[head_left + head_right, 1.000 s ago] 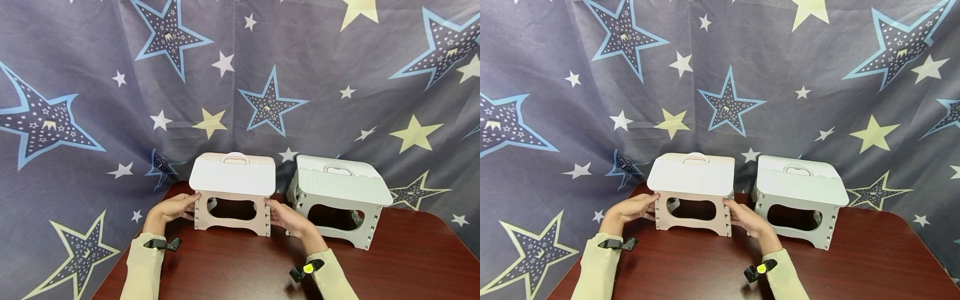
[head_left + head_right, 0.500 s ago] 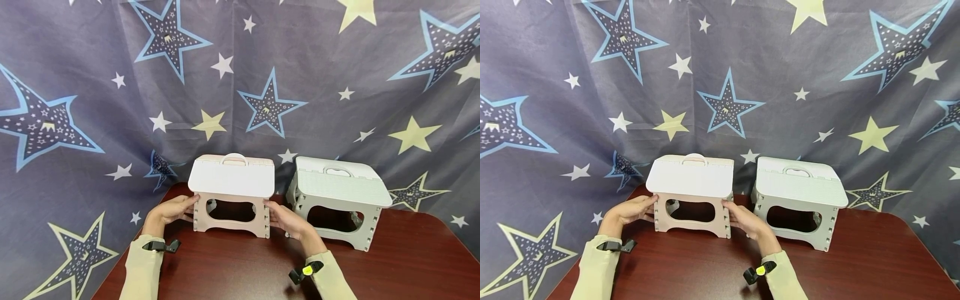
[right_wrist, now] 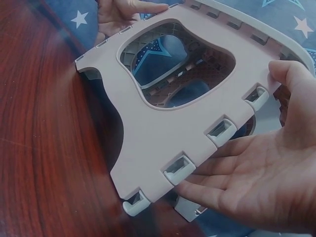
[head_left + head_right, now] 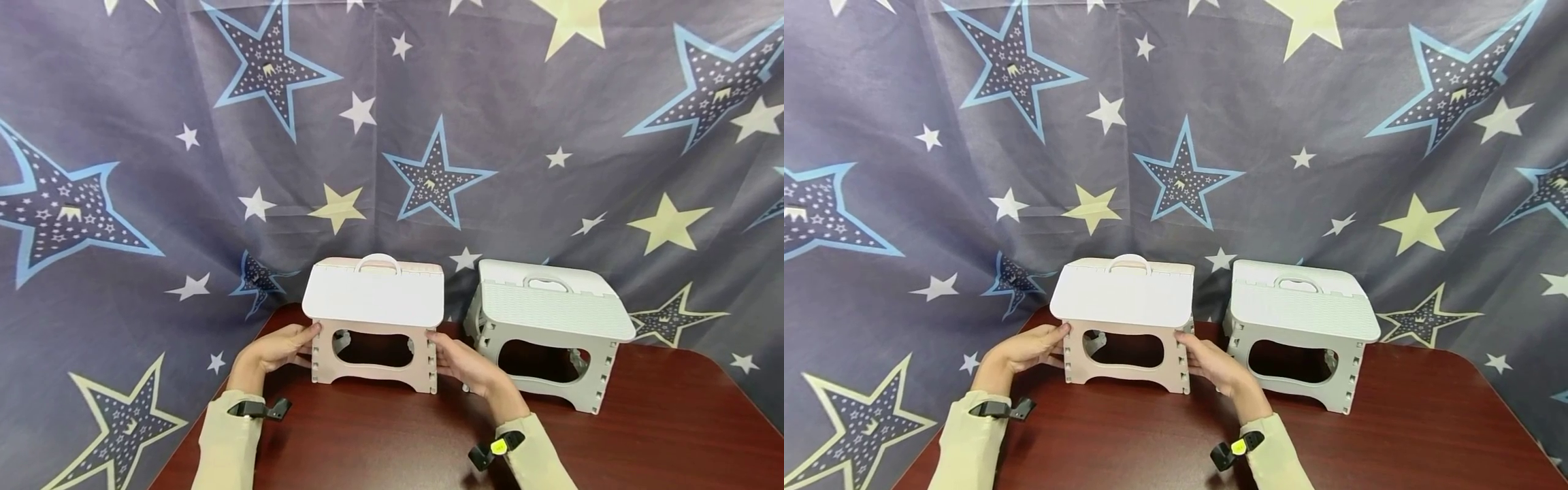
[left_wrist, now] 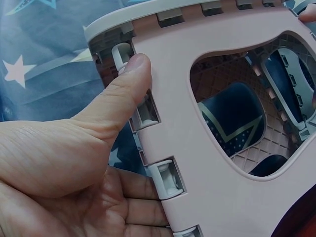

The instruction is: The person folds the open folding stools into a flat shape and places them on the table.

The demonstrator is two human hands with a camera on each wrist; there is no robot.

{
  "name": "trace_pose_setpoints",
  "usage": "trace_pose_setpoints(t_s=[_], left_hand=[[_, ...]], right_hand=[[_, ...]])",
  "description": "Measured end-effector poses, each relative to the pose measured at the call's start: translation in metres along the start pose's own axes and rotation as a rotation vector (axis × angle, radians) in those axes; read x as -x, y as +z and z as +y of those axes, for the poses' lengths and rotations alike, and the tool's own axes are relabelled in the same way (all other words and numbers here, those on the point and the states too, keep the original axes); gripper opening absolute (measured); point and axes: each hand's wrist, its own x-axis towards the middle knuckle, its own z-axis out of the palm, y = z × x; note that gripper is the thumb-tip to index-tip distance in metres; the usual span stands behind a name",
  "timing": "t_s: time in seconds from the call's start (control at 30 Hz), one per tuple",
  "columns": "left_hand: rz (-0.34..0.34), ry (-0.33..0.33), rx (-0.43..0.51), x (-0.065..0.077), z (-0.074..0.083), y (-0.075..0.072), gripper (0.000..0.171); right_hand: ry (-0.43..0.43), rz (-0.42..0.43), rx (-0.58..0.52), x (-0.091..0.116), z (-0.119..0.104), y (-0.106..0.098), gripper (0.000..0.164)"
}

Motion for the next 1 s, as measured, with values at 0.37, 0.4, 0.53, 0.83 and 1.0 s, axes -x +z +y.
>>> trace_pose_setpoints(t_s=[0.37, 0.4, 0.53, 0.83, 1.0], left_hand=[[0.012, 0.011, -0.008, 0.001, -0.0014, -0.0006, 0.053], [0.013, 0.01, -0.008, 0.0009, -0.0014, -0.0005, 0.053], [0.018, 0.009, -0.009, 0.0006, -0.0011, 0.0005, 0.053], [0.027, 0.009, -0.007, -0.0005, -0.0014, 0.0012, 0.052], [0.024, 0.012, -0.006, -0.0011, -0.0022, 0.0007, 0.053]], right_hand=[[0.012, 0.022, -0.008, -0.0025, 0.0003, 0.0017, 0.081], [0.014, 0.023, -0.005, -0.0025, 0.0004, 0.0016, 0.081], [0.018, 0.027, -0.002, -0.0023, 0.0007, 0.0014, 0.08], [0.009, 0.022, 0.005, -0.003, 0.0019, 0.0019, 0.081], [0.016, 0.043, 0.001, -0.0033, 0.0024, 0.0029, 0.082]])
